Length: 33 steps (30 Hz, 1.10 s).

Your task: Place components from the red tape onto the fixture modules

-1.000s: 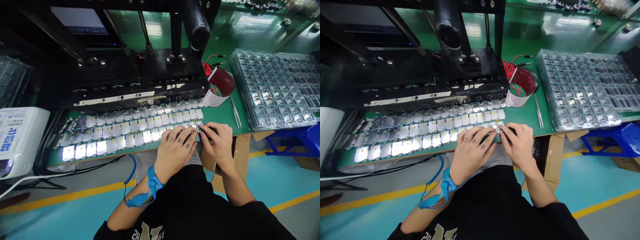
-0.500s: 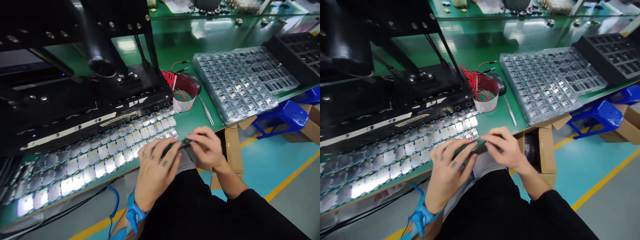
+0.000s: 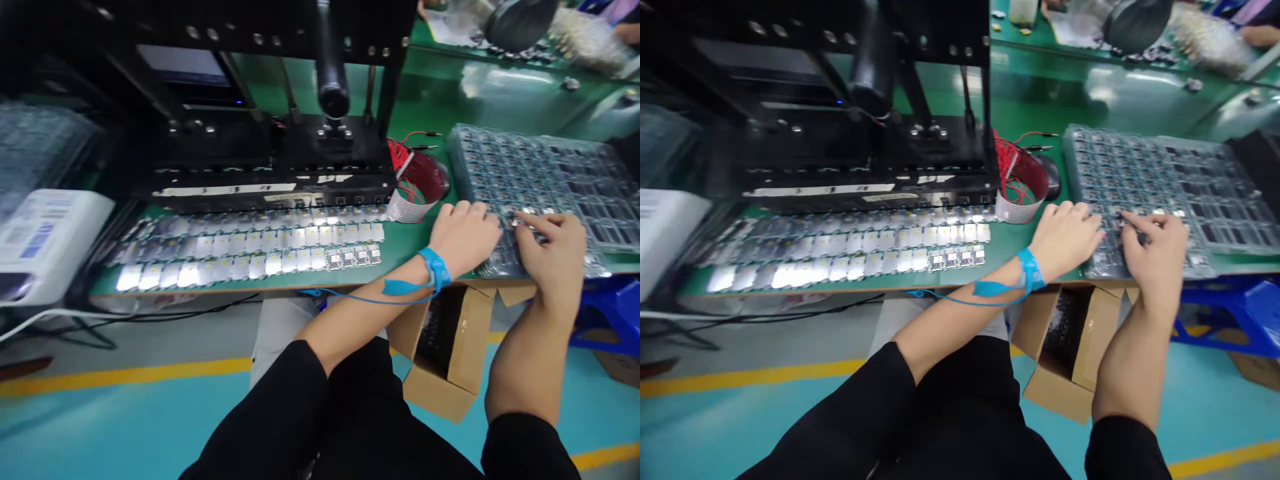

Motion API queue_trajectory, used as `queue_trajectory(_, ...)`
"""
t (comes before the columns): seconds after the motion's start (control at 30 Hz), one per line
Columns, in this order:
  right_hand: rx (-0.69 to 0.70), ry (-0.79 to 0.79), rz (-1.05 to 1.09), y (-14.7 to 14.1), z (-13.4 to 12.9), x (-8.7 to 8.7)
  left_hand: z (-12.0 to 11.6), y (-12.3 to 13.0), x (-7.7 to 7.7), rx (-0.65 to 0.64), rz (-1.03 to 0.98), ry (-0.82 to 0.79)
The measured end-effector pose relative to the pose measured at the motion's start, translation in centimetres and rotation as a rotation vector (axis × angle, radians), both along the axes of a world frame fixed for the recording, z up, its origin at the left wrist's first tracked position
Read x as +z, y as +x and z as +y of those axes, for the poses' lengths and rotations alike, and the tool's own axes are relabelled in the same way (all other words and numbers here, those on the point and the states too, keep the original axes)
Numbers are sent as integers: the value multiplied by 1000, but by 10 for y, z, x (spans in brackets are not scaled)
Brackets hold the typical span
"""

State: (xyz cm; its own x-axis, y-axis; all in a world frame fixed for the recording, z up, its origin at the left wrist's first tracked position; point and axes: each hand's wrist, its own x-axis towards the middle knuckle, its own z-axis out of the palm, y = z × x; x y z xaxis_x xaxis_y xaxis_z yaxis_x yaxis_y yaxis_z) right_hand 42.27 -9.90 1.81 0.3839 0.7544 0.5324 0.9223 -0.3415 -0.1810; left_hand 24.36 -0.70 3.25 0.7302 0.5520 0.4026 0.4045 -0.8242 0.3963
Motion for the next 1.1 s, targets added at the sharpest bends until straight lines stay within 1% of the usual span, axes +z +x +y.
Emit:
queue_trajectory(0.1,33,45,-19,3,0,-2,-4,4,-4,57,-23,-6)
queue_trajectory(0.27,-2,-40,20,2,1,3,0,14,-3,45,-23,-20)
queue_trajectory(0.37,23,30,33,4,0,4,3,18,2,33,-33,-21)
queue_trajectory(0.43,12,94,51,6,-2,4,2,11,9,5,-35,-12)
queue_trajectory(0.5,14,189,52,2,-3,4,0,-7,18,-44,-35,5)
queue_trajectory(0.57,78,389,32,-15,-5,5,0,-39,26,-90,-23,5)
queue_trajectory(0.63,155,610,17,-49,-6,6,5,-77,30,-104,29,-52)
queue_trajectory(0.67,172,656,36,-72,-6,7,10,-96,31,-137,91,-84)
queue_trajectory(0.7,165,624,61,-96,-6,7,16,-114,30,-125,164,-100)
queue_trajectory(0.73,180,555,101,-120,-5,6,22,-129,27,-125,230,-95)
queue_trajectory(0.77,225,453,177,-142,-2,5,28,-142,25,-146,287,-70)
queue_trajectory(0.83,305,286,327,-177,4,0,39,-159,18,-188,356,-25)
queue_trajectory(0.87,335,229,376,-189,8,-4,43,-163,15,-201,379,-5)
queue_trajectory(0.9,347,188,395,-196,11,-9,46,-166,12,-202,395,10)
queue_trajectory(0.97,338,119,347,-202,16,-19,49,-168,7,-189,407,27)
queue_trajectory(1.03,312,61,261,-202,17,-26,48,-170,3,-174,375,36)
queue_trajectory(1.1,297,23,201,-200,17,-29,42,-174,-1,-160,307,51)
